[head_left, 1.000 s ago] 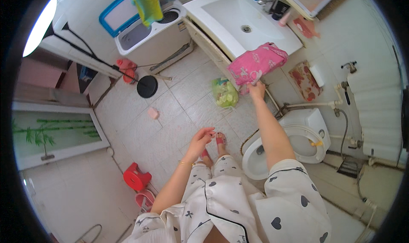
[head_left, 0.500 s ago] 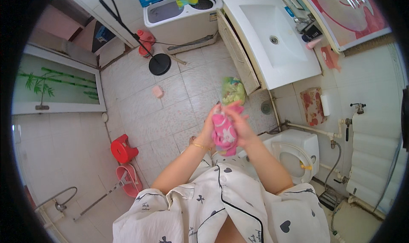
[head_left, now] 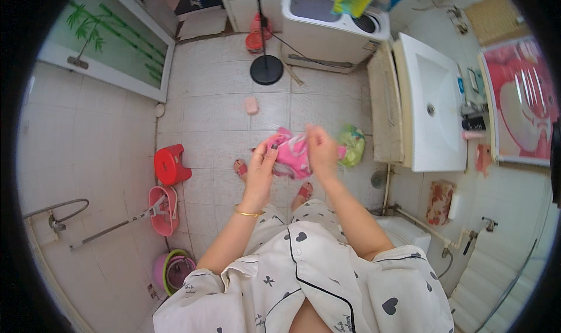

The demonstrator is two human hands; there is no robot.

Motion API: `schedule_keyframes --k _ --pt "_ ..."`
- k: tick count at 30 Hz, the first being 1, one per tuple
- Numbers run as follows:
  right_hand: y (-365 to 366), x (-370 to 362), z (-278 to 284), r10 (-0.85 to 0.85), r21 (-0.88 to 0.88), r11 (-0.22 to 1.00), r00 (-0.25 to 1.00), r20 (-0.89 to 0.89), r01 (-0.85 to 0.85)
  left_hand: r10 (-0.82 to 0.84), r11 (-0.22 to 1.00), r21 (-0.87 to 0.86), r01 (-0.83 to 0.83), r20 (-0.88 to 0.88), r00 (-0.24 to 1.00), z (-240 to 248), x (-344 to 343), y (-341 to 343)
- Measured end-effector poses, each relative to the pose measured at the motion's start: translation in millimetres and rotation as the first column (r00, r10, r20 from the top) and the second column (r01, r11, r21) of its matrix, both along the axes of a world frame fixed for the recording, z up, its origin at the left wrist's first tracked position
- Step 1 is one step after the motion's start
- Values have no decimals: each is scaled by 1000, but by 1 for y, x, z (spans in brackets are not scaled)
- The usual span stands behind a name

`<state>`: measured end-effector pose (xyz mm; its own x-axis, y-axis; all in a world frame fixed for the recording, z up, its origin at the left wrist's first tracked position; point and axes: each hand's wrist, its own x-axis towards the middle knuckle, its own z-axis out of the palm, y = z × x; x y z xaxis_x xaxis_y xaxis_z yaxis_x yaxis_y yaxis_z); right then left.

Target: The person washes a pink garment in a basin, dumps the water into a toilet bowl, and then scrubs the inside of the toilet bowl with a brush.

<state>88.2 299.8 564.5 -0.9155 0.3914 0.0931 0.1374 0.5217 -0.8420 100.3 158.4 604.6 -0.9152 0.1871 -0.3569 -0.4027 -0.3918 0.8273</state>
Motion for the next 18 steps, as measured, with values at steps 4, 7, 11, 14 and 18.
schedule_keyframes --k 4,7,11,14,18 --pt "-29 -54 17 12 -453 891 1000 11 -6 -75 952 -305 30 -135 988 -4 -39 -83" --pt "-83 -83 19 79 -625 776 996 -44 -89 19 994 -110 -14 41 999 21 -68 -119" --pt "-169 -100 24 232 -842 501 968 -93 -201 -132 776 619 -120 346 929 28 -108 -159" --pt "-217 -111 49 437 -984 -80 893 109 159 -191 638 747 -188 390 901 11 -135 -181" --pt "-238 -150 27 423 -970 38 876 232 238 -183 621 754 -214 404 896 -19 -165 -203"
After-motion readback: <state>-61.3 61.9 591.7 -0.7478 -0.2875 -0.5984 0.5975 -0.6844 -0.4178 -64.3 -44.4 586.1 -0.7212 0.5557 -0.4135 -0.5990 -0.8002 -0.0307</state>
